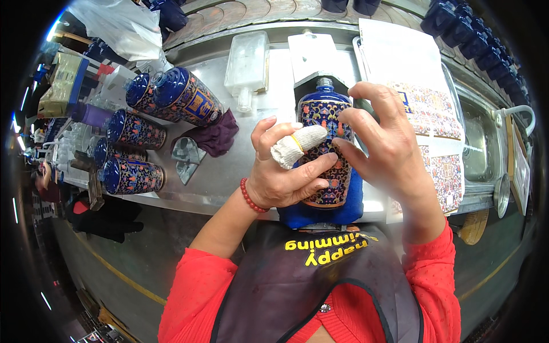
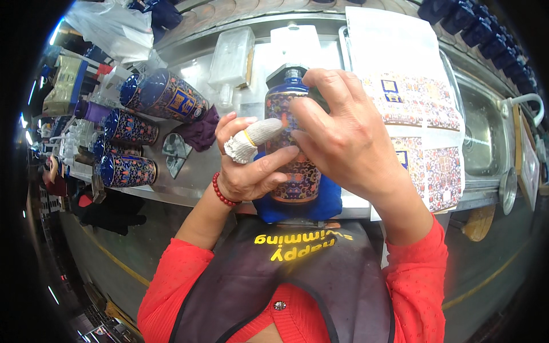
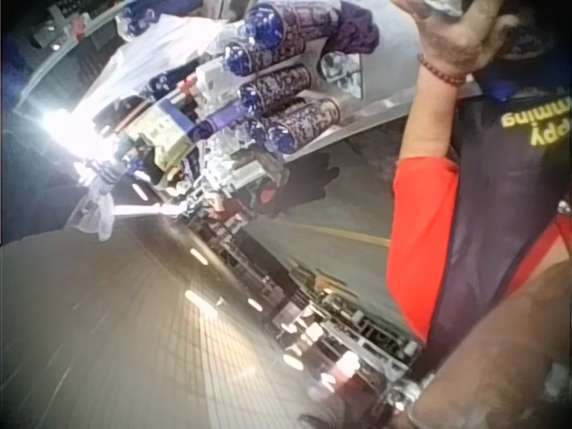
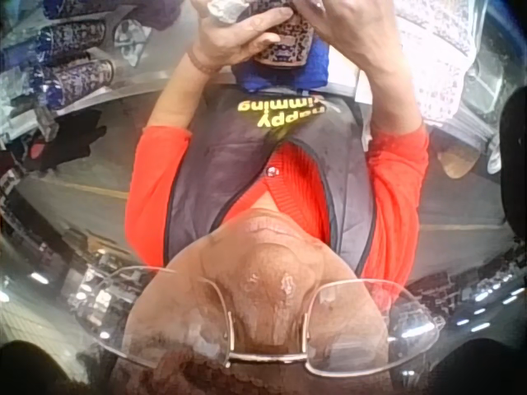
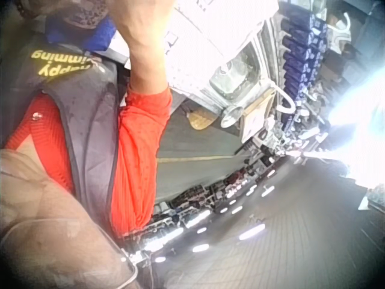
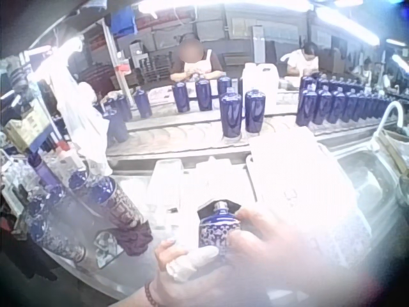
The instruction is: The person applies decorative stickers to a blue cylindrical container, smoothing them with a small tool and rotating the container to cover multiple sides. The person then places the finished container aside and begins applying a sticker to a second container.
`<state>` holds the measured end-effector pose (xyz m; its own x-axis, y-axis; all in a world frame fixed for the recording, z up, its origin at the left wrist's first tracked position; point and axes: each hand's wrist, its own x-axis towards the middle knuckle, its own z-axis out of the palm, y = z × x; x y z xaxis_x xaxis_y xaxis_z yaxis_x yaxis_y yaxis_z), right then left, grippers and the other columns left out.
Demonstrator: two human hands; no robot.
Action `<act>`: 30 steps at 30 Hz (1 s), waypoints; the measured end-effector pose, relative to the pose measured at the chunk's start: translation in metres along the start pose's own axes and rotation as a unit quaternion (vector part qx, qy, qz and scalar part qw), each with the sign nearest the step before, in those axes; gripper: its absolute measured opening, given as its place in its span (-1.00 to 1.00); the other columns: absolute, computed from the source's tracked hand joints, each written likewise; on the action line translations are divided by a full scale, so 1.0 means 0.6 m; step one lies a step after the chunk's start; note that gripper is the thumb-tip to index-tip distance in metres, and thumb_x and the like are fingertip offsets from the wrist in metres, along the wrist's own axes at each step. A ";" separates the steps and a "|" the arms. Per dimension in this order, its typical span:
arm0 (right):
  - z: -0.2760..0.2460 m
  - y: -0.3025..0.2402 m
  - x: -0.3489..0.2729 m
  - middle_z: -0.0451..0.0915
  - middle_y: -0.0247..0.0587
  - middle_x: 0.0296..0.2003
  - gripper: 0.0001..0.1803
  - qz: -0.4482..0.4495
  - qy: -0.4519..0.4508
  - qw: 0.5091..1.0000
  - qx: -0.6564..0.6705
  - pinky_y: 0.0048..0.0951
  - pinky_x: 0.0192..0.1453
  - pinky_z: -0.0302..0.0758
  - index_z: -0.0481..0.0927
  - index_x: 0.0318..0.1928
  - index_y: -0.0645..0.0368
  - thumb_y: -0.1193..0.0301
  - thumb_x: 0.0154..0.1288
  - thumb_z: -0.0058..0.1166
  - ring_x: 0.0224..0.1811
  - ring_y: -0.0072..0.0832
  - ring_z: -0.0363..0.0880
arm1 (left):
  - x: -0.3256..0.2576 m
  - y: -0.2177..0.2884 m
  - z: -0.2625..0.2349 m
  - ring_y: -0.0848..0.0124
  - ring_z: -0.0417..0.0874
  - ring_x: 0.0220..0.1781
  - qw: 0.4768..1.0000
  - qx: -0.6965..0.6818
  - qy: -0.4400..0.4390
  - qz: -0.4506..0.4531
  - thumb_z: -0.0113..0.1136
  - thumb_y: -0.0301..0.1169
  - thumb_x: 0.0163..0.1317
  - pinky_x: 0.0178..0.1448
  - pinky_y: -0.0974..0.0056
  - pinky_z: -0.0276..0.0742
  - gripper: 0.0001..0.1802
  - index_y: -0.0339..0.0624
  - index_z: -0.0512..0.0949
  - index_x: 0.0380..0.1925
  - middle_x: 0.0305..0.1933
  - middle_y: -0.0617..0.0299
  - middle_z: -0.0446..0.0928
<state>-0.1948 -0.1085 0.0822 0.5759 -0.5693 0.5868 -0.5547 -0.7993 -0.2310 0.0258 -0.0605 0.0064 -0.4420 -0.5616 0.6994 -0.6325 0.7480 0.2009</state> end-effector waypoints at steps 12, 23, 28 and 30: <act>0.004 0.007 -0.017 0.52 0.02 0.02 -0.68 0.017 0.055 0.998 0.018 -0.11 0.10 0.54 0.61 -0.12 0.19 0.60 0.06 0.32 0.03 -0.02 0.55 | 0.003 0.000 -0.003 0.16 0.34 0.30 1.000 0.024 0.003 -0.007 0.18 0.11 0.38 0.52 -0.14 0.09 -0.61 0.21 0.80 -0.07 0.20 0.19 0.61; 0.014 -0.003 -0.092 0.56 0.03 0.00 -0.64 0.099 0.097 0.987 0.081 -0.15 0.08 0.55 0.64 -0.07 0.22 0.67 0.08 0.36 0.02 -0.04 0.58 | 0.079 -0.001 -0.016 -0.06 0.26 0.34 0.995 -0.008 -0.027 -0.097 0.38 -0.32 0.05 0.44 -0.16 -0.01 -0.84 -0.04 0.63 -0.37 0.14 -0.07 0.55; 0.019 -0.004 -0.113 0.55 0.04 0.02 -0.64 0.121 0.084 0.984 0.103 -0.15 0.08 0.55 0.64 -0.07 0.24 0.67 0.08 0.35 0.03 -0.04 0.58 | 0.108 0.008 -0.025 -0.09 0.23 0.38 0.992 0.035 -0.078 -0.098 0.38 -0.27 0.04 0.46 -0.19 -0.06 -0.81 -0.06 0.57 -0.45 0.08 -0.09 0.55; 0.019 -0.003 -0.118 0.55 0.04 0.02 -0.64 0.126 0.082 0.982 0.111 -0.15 0.08 0.55 0.63 -0.07 0.25 0.66 0.08 0.35 0.03 -0.03 0.58 | 0.116 0.009 -0.028 -0.10 0.22 0.40 0.988 0.048 -0.104 -0.100 0.38 -0.24 0.04 0.47 -0.20 -0.07 -0.79 -0.07 0.56 -0.46 0.06 -0.11 0.54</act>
<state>-0.2276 -0.0692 0.0321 0.3220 -0.7304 0.6024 -0.5124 -0.6695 -0.5379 0.0024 -0.0894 0.0678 -0.4169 -0.7635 0.4933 -0.7736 0.5829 0.2485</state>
